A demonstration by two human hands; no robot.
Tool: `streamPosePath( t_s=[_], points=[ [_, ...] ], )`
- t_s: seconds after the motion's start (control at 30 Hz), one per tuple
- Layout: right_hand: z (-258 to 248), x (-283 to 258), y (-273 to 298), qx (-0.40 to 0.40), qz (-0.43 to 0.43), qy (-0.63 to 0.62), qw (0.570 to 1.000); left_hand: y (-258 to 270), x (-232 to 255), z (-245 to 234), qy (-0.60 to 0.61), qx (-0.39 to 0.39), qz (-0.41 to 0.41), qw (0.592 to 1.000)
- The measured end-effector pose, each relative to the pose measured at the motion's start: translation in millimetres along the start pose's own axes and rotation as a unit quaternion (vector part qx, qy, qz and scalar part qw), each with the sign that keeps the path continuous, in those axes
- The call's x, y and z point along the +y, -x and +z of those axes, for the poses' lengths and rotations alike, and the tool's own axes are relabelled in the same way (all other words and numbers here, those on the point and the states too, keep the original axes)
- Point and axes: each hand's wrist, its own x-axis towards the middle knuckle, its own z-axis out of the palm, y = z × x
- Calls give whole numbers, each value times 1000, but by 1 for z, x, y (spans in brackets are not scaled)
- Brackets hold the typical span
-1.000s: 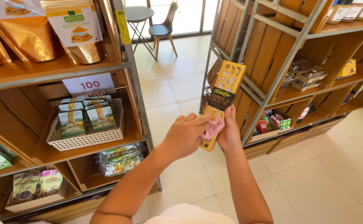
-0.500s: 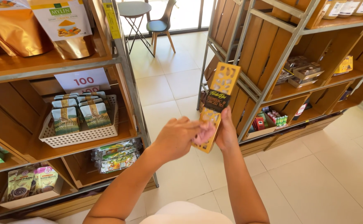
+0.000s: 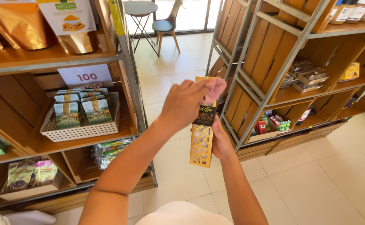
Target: The recorder uses a pink cloth to wipe down boxes and pouches of tea and snacks before organizing them on wooden shelves.
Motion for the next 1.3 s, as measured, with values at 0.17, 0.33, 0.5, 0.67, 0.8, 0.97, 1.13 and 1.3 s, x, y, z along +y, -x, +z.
streamPosePath(
  t_s=[0.17,0.33,0.5,0.67,0.8,0.97,1.13,1.3],
  points=[
    [5,-3,-1,-100,7,-38,994,1,-12,-27,-21,94,3,995],
    [-11,18,-2,-132,47,-78,987,19,-20,-30,-31,60,-19,998],
    [-16,38,-11,-17,114,-120,986,35,-19,-42,-21,67,-43,997],
    [42,10,-2,-11,167,-112,979,36,-10,-58,-13,45,-31,998],
    [30,31,-2,-69,149,-89,982,45,-14,-55,-29,-34,-24,999],
    [17,48,-13,-105,116,-77,985,47,-20,-63,-88,45,16,995],
    [49,33,-9,-135,101,-89,982,47,-19,-61,-85,31,13,996],
    [37,43,-20,-118,55,-16,991,43,-21,-68,-135,82,9,987]
  ],
)
